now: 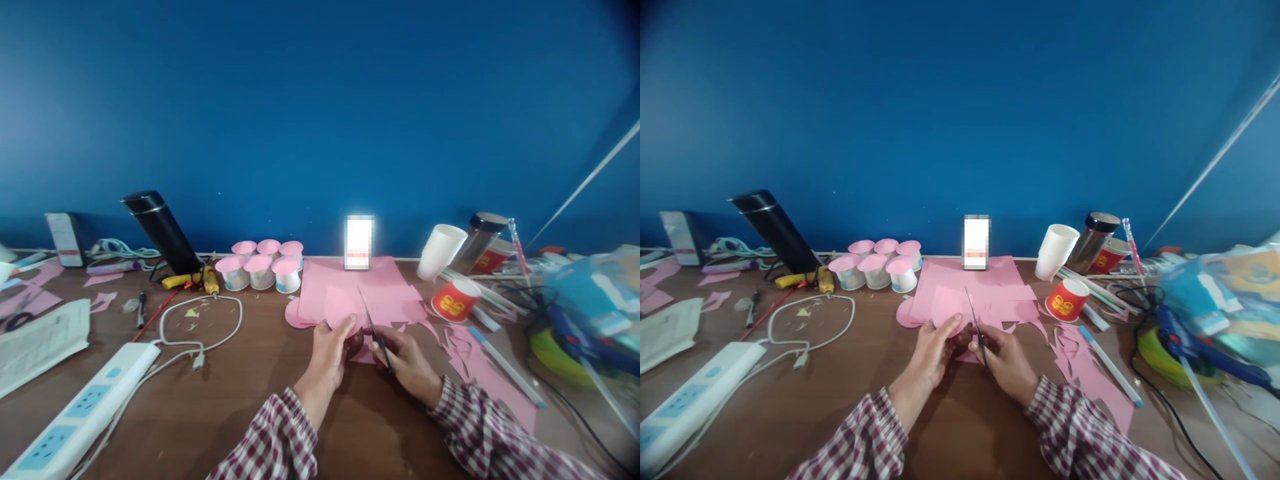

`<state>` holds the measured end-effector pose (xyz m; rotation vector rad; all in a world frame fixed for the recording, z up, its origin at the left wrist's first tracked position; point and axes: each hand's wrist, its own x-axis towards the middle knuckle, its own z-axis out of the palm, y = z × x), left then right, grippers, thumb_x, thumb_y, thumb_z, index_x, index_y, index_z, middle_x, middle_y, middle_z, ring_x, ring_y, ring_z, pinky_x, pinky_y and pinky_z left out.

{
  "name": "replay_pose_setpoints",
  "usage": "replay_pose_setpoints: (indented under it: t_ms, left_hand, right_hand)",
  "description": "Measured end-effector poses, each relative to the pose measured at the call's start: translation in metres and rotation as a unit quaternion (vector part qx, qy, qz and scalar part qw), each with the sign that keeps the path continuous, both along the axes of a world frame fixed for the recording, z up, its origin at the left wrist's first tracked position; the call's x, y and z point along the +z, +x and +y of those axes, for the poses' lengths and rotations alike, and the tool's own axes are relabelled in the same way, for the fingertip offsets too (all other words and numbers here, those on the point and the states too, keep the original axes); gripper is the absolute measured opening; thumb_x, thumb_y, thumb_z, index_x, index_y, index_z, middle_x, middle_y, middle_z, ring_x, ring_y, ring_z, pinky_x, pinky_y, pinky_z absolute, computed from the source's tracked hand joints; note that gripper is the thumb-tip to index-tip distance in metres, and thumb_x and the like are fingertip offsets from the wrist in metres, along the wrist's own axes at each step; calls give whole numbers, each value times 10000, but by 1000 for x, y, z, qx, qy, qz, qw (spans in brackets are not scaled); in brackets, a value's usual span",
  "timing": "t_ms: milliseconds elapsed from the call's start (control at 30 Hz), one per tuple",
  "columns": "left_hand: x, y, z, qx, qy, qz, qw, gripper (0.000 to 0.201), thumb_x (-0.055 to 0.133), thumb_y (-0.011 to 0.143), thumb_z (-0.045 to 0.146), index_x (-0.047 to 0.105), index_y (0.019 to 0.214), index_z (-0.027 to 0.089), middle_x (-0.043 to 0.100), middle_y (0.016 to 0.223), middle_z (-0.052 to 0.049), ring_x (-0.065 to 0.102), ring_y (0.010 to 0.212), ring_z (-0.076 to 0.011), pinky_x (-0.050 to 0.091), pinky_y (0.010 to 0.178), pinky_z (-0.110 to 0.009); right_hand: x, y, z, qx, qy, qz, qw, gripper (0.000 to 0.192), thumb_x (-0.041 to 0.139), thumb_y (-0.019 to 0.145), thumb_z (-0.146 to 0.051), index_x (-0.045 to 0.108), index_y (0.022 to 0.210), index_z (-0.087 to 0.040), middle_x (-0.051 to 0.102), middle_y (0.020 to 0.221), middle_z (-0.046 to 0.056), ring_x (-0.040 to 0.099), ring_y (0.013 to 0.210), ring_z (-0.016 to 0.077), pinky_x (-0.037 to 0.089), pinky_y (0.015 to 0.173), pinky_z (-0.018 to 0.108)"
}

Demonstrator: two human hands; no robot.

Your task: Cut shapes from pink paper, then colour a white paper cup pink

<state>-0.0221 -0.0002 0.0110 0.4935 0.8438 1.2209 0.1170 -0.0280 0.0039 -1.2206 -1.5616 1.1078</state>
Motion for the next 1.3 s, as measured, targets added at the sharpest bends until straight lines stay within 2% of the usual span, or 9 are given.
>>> replay_pose_setpoints:
  t_ms: [267, 567, 967, 1300]
  left_hand:
    - [-2, 0, 0, 0, 8, -11, 1000, 301, 771, 591, 311, 566, 681, 110, 545, 533, 10, 491, 449, -79, 410, 471, -225]
    - [-1, 0, 2, 15, -4, 4, 1000, 329, 797, 534, 320, 575, 655, 110, 538, 522, 17, 467, 432, -66, 368, 438, -204]
    - [0, 0, 1, 26, -1, 6, 1000, 313, 777, 576, 301, 599, 741, 103, 577, 564, 2, 495, 456, -67, 386, 442, -188]
    - [-3, 0, 2, 31, -22, 39, 999, 344, 770, 584, 333, 561, 753, 118, 599, 577, -7, 531, 465, -94, 425, 448, -212]
  right_hand:
    - [-3, 1, 0, -5, 1, -1, 1000, 377, 579, 812, -425, 638, 1057, -144, 495, 549, -23, 443, 491, 99, 398, 443, 202]
    - [0, 0, 0, -9, -3, -9, 1000, 412, 577, 800, -470, 646, 1039, -141, 480, 525, -31, 426, 463, 97, 392, 432, 208]
    - [0, 0, -1, 2, -5, -7, 1000, 402, 574, 810, -442, 628, 1063, -134, 487, 526, -31, 439, 467, 99, 387, 429, 206]
    - [-4, 1, -1, 15, -5, -11, 1000, 392, 575, 813, -432, 623, 1074, -144, 495, 535, -26, 448, 483, 105, 407, 452, 209]
